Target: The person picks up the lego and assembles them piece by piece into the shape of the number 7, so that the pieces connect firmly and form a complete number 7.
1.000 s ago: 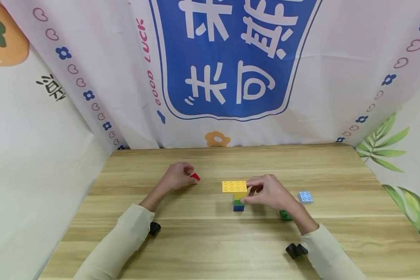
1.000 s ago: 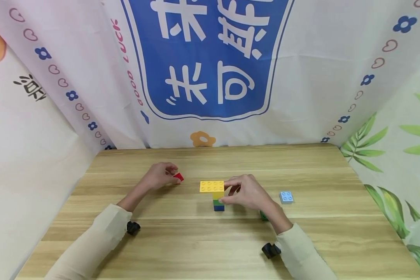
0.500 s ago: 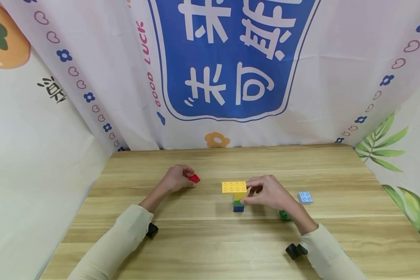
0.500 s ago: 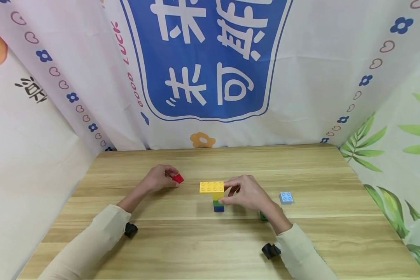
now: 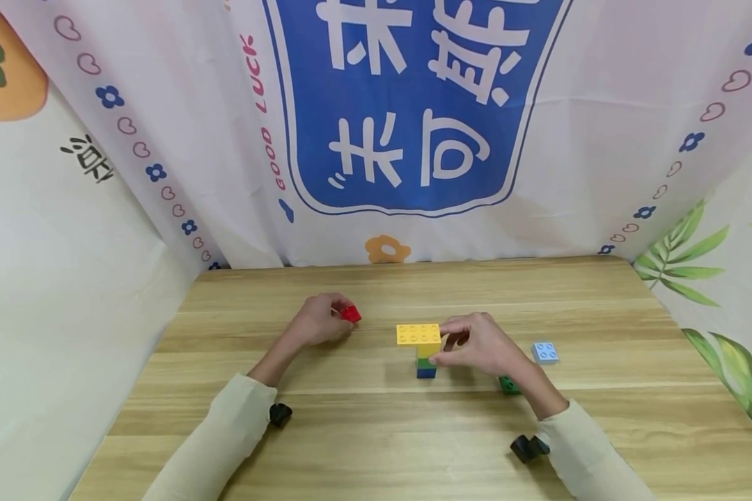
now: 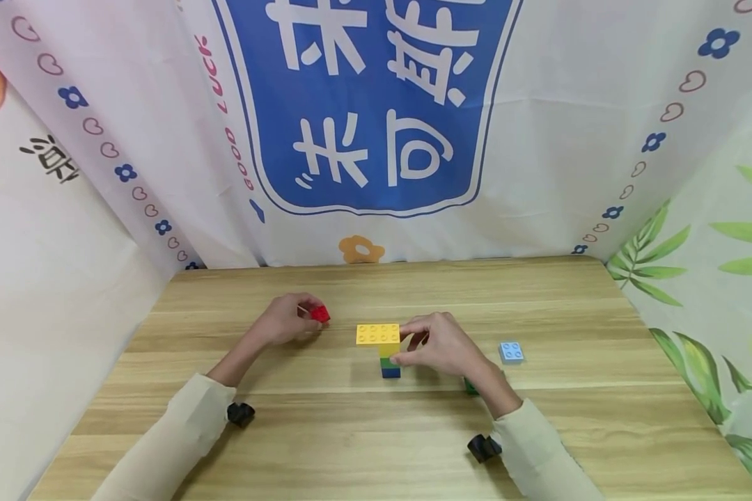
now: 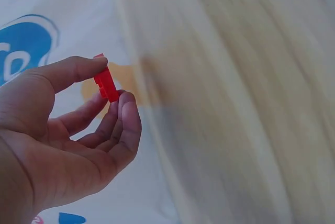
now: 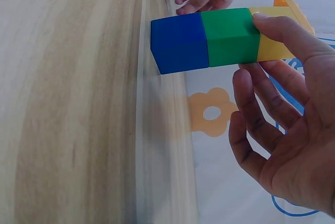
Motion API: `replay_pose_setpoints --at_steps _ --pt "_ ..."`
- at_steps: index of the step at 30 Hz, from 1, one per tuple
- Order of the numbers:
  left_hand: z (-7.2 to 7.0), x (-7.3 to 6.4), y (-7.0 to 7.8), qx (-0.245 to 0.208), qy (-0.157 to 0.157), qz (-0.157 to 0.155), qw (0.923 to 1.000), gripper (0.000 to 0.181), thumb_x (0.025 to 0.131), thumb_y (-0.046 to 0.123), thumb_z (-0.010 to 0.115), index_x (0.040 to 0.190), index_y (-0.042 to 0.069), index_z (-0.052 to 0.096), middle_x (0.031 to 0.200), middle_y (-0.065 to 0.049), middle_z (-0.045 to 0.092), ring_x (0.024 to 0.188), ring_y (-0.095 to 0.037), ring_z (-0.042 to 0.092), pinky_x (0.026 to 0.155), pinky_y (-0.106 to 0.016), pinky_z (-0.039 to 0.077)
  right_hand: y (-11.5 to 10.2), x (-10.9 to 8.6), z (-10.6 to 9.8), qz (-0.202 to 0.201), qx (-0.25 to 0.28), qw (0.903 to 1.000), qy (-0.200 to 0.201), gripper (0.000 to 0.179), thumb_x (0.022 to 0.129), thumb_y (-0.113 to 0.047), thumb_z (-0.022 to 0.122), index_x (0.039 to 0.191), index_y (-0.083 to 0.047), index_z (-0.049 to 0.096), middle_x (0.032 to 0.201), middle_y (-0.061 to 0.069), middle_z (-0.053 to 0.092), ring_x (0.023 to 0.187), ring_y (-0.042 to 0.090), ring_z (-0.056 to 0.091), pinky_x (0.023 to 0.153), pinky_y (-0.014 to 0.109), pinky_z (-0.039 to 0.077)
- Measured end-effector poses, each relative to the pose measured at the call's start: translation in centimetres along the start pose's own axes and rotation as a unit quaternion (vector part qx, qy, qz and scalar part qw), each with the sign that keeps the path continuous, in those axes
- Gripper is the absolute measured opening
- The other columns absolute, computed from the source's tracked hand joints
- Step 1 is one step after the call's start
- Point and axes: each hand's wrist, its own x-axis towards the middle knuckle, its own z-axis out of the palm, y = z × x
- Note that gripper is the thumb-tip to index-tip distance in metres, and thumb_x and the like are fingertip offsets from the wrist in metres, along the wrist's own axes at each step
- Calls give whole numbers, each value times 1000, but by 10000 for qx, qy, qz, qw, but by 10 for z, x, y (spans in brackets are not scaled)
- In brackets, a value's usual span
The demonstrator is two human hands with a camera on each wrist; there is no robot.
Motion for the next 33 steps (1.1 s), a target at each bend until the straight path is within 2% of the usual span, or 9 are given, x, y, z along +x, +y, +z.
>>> replay_pose_setpoints --at_steps 5,11,14,26,33 --pt "-3 -10 13 -277 71 327 9991 33 93 12 82 125 7 75 108 -8 77 96 -21 71 79 -30 58 -1 0 -1 43 13 10000 -8 41 84 -28 94 119 -10 83 104 2 80 83 16 68 70 23 58" --pt "0 -25 24 -650 -9 1004 9928 34 95 5 79 128 3 74 118 -12 74 99 -21 71 87 -34 63 -2 0 -1 69 10 10000 27 41 84 -28 94 119 -9 83 103 3 80 83 16 68 70 23 58" --pt "3 -32 27 -743 -50 1218 9898 34 95 5 79 129 3 73 120 -12 72 100 -19 70 88 -32 63 -2 0 0 54 3 10000 34 41 84 -28 94 119 -9 83 104 3 80 82 16 68 70 23 58" --pt "9 -50 41 -1285 -87 1696 9771 36 93 5 79 129 9 75 115 -8 69 99 -19 65 83 -23 62 0 0 1 51 -16 10000 43 40 84 -29 94 118 -10 83 104 2 80 83 15 69 71 24 58" --pt "13 -54 47 -1652 -94 1864 9684 37 92 6 80 128 9 75 116 -9 69 100 -22 65 84 -28 64 0 0 1 73 -4 10000 27 39 84 -28 94 118 -10 83 104 3 80 83 15 69 71 24 58"
